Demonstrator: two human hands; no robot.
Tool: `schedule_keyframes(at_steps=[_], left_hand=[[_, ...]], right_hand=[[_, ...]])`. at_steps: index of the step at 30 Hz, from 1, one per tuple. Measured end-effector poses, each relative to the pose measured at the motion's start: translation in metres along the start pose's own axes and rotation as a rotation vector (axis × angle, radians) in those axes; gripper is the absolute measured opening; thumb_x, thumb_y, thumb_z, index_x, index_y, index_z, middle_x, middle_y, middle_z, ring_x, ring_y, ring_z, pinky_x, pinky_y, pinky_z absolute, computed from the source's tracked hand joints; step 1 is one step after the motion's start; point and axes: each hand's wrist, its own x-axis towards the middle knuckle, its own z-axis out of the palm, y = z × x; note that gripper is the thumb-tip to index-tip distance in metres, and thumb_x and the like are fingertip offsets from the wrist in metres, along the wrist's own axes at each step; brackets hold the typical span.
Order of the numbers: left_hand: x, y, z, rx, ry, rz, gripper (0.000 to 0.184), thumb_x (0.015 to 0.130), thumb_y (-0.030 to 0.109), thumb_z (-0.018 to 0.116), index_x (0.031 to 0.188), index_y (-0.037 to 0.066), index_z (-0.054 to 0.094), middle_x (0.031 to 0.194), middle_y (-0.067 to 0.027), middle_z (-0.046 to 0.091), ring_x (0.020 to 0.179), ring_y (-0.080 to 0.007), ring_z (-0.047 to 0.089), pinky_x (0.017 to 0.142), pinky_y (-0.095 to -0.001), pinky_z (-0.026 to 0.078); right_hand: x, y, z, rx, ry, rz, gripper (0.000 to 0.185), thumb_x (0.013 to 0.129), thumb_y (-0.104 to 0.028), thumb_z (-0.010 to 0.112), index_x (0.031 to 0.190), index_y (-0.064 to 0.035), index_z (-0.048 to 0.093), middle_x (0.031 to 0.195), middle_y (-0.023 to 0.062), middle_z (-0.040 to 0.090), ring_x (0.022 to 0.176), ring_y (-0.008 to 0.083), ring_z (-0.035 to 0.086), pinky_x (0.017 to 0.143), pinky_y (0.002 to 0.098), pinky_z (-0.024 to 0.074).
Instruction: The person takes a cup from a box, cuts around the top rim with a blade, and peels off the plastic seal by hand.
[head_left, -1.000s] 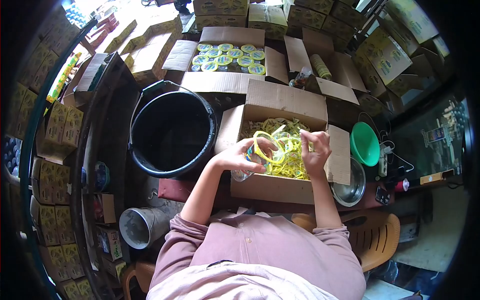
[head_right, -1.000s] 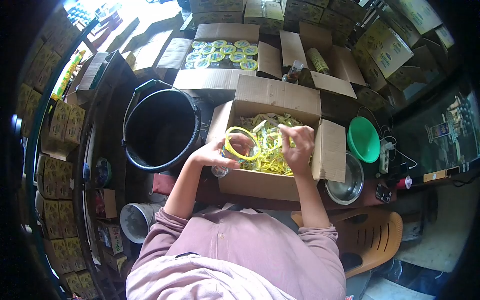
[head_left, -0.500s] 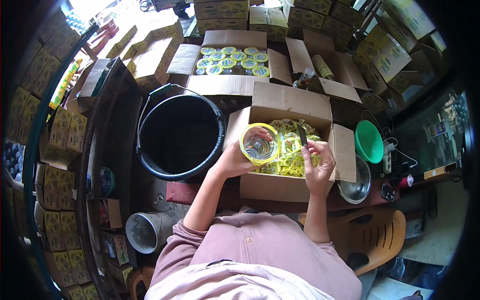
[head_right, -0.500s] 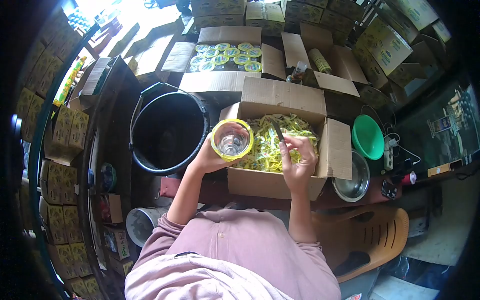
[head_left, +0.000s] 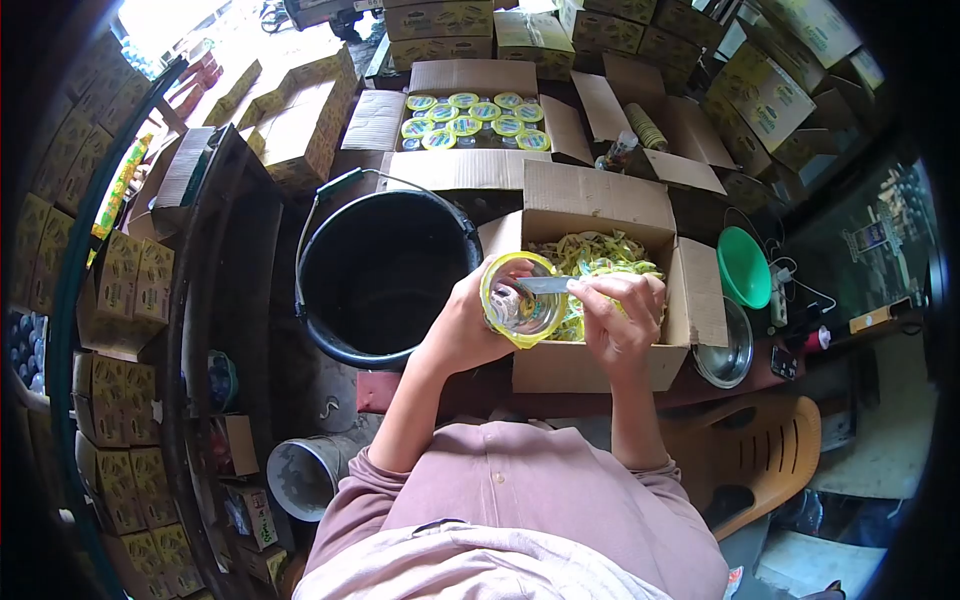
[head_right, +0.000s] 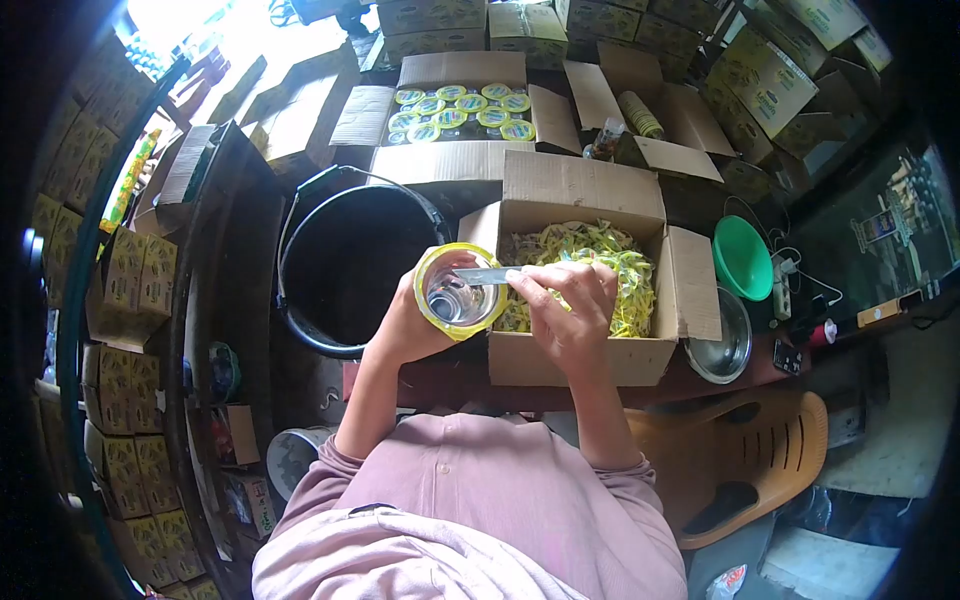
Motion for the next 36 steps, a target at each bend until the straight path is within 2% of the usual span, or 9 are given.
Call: schedule_keyframes(at_steps=[7,10,11,15,22,27,31,34,36], left_hand=[[-0.001,-0.004,-0.005,-0.11,0.017,0.021,0.056,0.058,0.006,0.074,0.108,0.0,0.048,0.096,-0.0092,0.057,0.086,-0.0164,0.058,0.078,-0.0275,0.047],[-0.003,-0.017,0.004,-0.341,0.061,0.025,0.059,0.06,0.007,0.074,0.111,0.0,0.046,0.095,-0.009,0.057,0.085,-0.0139,0.057,0.077,-0.0266,0.046],[-0.003,-0.021,0.005,-0.324,0.016,0.035,0.063,0.062,0.008,0.073,0.115,-0.001,0.041,0.099,-0.0096,0.055,0.09,-0.0135,0.054,0.079,-0.0262,0.045],[-0.005,-0.022,0.021,-0.475,-0.032,-0.063,0.073,0.065,0.006,0.071,0.126,0.002,0.029,0.111,-0.0096,0.045,0.101,-0.0161,0.048,0.088,-0.028,0.039],[-0.004,-0.024,0.039,-0.504,0.022,-0.116,0.071,0.076,0.006,0.057,0.135,0.003,0.017,0.123,-0.0128,0.033,0.113,-0.0222,0.039,0.098,-0.0342,0.029],[0.001,-0.022,0.052,-0.431,0.146,0.023,0.064,0.068,0.005,0.071,0.118,0.001,0.031,0.108,-0.0103,0.037,0.109,-0.0199,0.042,0.091,-0.0322,0.04],[0.003,-0.029,0.053,-0.366,0.145,-0.119,0.062,0.066,0.008,0.075,0.114,0.002,0.035,0.106,-0.0106,0.042,0.103,-0.0182,0.048,0.086,-0.0307,0.044],[0.007,-0.018,0.055,-0.359,0.167,-0.054,0.058,0.071,0.0,0.068,0.118,0.001,0.033,0.111,-0.0111,0.045,0.102,-0.0156,0.051,0.087,-0.0284,0.043],[0.007,-0.026,0.058,-0.429,0.169,-0.074,0.065,0.068,0.005,0.072,0.119,0.002,0.033,0.111,-0.0107,0.044,0.1,-0.0154,0.05,0.083,-0.0268,0.044]], right_hand=[[-0.003,-0.011,0.001,0.0,0.077,0.052,0.02,0.069,0.0,0.066,0.087,-0.009,0.065,0.079,0.0003,0.06,0.071,0.0128,0.055,0.068,0.0282,0.0392],[-0.01,-0.02,0.008,0.441,0.228,0.533,0.018,0.071,0.002,0.066,0.088,-0.0045,0.063,0.075,0.0039,0.059,0.066,0.0119,0.055,0.059,0.0249,0.0409],[-0.013,-0.02,0.009,0.51,0.242,0.559,0.017,0.072,0.003,0.065,0.088,-0.0023,0.062,0.073,0.0061,0.059,0.062,0.0112,0.055,0.054,0.0228,0.0411],[-0.013,-0.024,0.006,0.45,0.205,0.546,0.017,0.072,0.004,0.064,0.087,-0.0017,0.062,0.073,0.0055,0.059,0.06,0.0112,0.054,0.055,0.023,0.0417],[-0.023,-0.027,-0.003,0.394,0.208,0.539,0.016,0.072,0.005,0.064,0.088,0.0006,0.061,0.073,0.0029,0.054,0.062,0.0092,0.049,0.058,0.0211,0.0404],[-0.019,-0.02,-0.008,0.378,0.191,0.555,0.016,0.072,0.006,0.063,0.088,0.0014,0.06,0.073,0.0032,0.053,0.062,0.0094,0.049,0.058,0.0207,0.0407],[-0.021,-0.021,-0.009,0.387,0.222,0.535,0.018,0.072,0.006,0.063,0.088,0.0018,0.06,0.075,0.0038,0.053,0.063,0.0094,0.049,0.058,0.0208,0.0409],[-0.021,-0.025,-0.006,0.402,0.232,0.523,0.02,0.07,0.007,0.063,0.09,0.0015,0.061,0.073,0.0035,0.053,0.062,0.0093,0.049,0.057,0.0205,0.0411],[-0.022,-0.024,-0.002,0.395,0.216,0.505,0.021,0.07,0.007,0.063,0.09,0.0013,0.061,0.072,0.0033,0.053,0.062,0.0092,0.049,0.057,0.0204,0.0411]])
